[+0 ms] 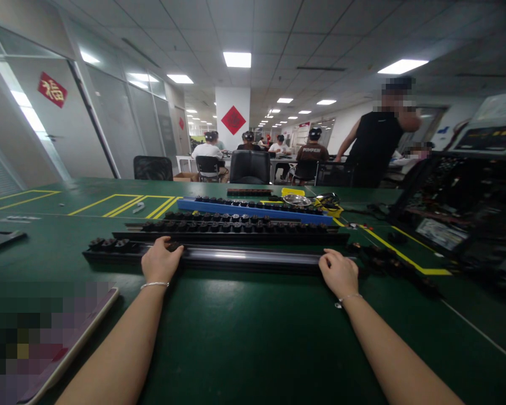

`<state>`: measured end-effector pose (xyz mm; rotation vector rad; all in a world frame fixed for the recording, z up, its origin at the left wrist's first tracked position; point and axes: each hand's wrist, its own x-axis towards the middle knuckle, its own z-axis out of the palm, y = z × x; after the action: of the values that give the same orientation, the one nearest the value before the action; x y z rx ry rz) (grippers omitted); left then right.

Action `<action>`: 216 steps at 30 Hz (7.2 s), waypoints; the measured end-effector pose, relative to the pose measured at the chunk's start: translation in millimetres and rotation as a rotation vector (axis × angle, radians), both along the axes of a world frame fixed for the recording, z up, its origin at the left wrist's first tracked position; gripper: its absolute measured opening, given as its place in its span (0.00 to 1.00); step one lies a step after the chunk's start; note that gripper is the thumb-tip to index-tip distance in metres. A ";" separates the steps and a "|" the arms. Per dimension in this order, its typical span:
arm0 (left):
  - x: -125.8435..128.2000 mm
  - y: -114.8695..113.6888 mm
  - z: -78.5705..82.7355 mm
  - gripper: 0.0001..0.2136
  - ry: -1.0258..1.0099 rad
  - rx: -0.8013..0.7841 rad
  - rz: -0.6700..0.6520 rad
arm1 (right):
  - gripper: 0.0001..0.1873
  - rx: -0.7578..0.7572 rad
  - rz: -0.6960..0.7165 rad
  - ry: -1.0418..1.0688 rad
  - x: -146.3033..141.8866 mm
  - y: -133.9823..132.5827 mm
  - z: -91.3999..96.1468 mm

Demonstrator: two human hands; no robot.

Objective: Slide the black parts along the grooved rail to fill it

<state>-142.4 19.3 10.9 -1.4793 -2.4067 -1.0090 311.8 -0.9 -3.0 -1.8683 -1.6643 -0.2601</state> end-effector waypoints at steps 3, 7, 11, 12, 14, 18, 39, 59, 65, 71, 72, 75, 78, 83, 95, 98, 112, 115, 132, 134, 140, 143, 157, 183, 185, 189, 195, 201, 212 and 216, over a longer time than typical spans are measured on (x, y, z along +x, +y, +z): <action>0.5 0.5 -0.3 0.23 0.003 -0.011 -0.001 | 0.15 0.004 0.000 0.002 0.0 0.6 0.1; 2.3 0.6 -1.0 0.23 0.014 -0.005 -0.024 | 0.16 -0.005 -0.006 -0.004 0.2 0.9 0.3; 4.7 -0.6 0.4 0.23 0.006 -0.004 -0.032 | 0.17 -0.011 -0.017 -0.016 0.1 0.6 0.2; 5.2 -0.9 0.8 0.23 0.003 -0.009 -0.032 | 0.17 -0.010 -0.018 -0.019 0.1 0.7 0.0; 5.7 -1.3 1.4 0.23 -0.004 -0.019 -0.030 | 0.16 -0.003 -0.020 -0.025 0.5 0.9 -0.7; 5.4 -0.8 1.1 0.23 -0.012 -0.023 -0.025 | 0.16 0.003 -0.020 -0.047 2.0 2.1 -2.3; 5.7 0.7 2.2 0.22 -0.026 -0.036 -0.029 | 0.16 -0.019 -0.068 -0.059 0.0 -0.9 2.4; 14.5 -1.2 2.1 0.22 0.009 -0.028 -0.050 | 0.16 -0.026 -0.064 -0.064 1.8 -1.9 2.6; 13.7 -0.5 2.6 0.22 0.005 -0.035 -0.048 | 0.17 -0.008 -0.057 -0.067 2.8 -0.9 1.0; 12.7 0.1 1.0 0.22 0.002 -0.021 -0.056 | 0.17 -0.003 -0.049 -0.102 3.5 -0.2 0.6; 12.4 0.2 0.4 0.22 0.006 -0.018 -0.057 | 0.17 -0.001 -0.048 -0.107 3.6 0.0 0.5; 11.8 0.5 -1.0 0.22 0.017 -0.010 -0.060 | 0.17 0.001 -0.054 -0.121 3.6 0.4 0.0; 11.7 0.1 -1.7 0.22 0.015 -0.002 -0.062 | 0.17 0.003 -0.060 -0.124 3.7 0.8 -0.7; 11.6 -0.1 -1.3 0.22 -0.002 -0.005 -0.060 | 0.16 0.019 -0.055 -0.114 3.8 0.8 -1.2; 13.0 -0.2 1.6 0.22 -0.051 -0.039 -0.062 | 0.17 0.006 -0.053 -0.104 2.6 0.1 0.4; 12.4 -0.7 2.8 0.23 -0.067 -0.049 -0.060 | 0.17 0.011 -0.056 -0.105 2.0 0.3 0.4; 41.1 -2.2 2.8 0.21 -0.012 -0.061 -0.180 | 0.17 0.017 -0.066 -0.120 2.2 0.7 -1.0; 41.3 -2.8 3.9 0.21 -0.020 -0.067 -0.175 | 0.17 0.018 -0.059 -0.113 1.8 0.3 -0.1; 56.2 -3.8 3.9 0.21 -0.015 -0.060 -0.236 | 0.17 0.018 -0.060 -0.113 2.9 2.2 -1.9; 56.9 -3.9 4.2 0.21 -0.016 -0.070 -0.241 | 0.16 0.021 -0.062 -0.112 3.2 2.6 -2.8; 58.3 -4.3 5.6 0.20 -0.025 -0.092 -0.258 | 0.16 0.053 -0.065 -0.111 2.7 2.7 -4.7; 58.1 -4.2 5.2 0.20 -0.030 -0.086 -0.261 | 0.16 0.055 -0.064 -0.109 2.5 2.5 -4.0; 57.8 -4.7 5.4 0.20 -0.059 -0.073 -0.307 | 0.17 0.014 -0.066 -0.108 3.0 2.2 -2.0; 58.7 -10.2 10.9 0.24 0.207 -0.232 -0.391 | 0.17 0.027 -0.064 -0.108 3.0 1.3 -2.2; 59.2 -9.9 10.2 0.23 0.198 -0.234 -0.398 | 0.17 0.031 -0.064 -0.111 3.0 1.4 -2.2; 62.0 -9.6 8.7 0.23 0.184 -0.239 -0.423 | 0.17 0.037 -0.061 -0.114 3.2 1.4 -2.5; 65.8 -9.6 6.5 0.22 0.209 -0.226 -0.485 | 0.17 0.046 -0.066 -0.104 2.4 1.3 -2.9; 67.7 -9.2 5.4 0.21 0.260 -0.130 -0.572 | 0.16 0.044 -0.062 -0.107 2.8 1.8 -3.0; 67.7 -7.5 2.6 0.20 0.229 -0.088 -0.674 | 0.17 0.022 -0.068 -0.091 2.8 1.3 -2.3; 67.7 -9.0 4.6 0.19 0.193 -0.095 -0.697 | 0.17 0.028 -0.062 -0.095 2.7 1.2 -1.9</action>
<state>-74.6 10.3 15.5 -2.4038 -1.8439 -0.7955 314.5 0.3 -4.9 -1.9157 -1.6574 -0.4015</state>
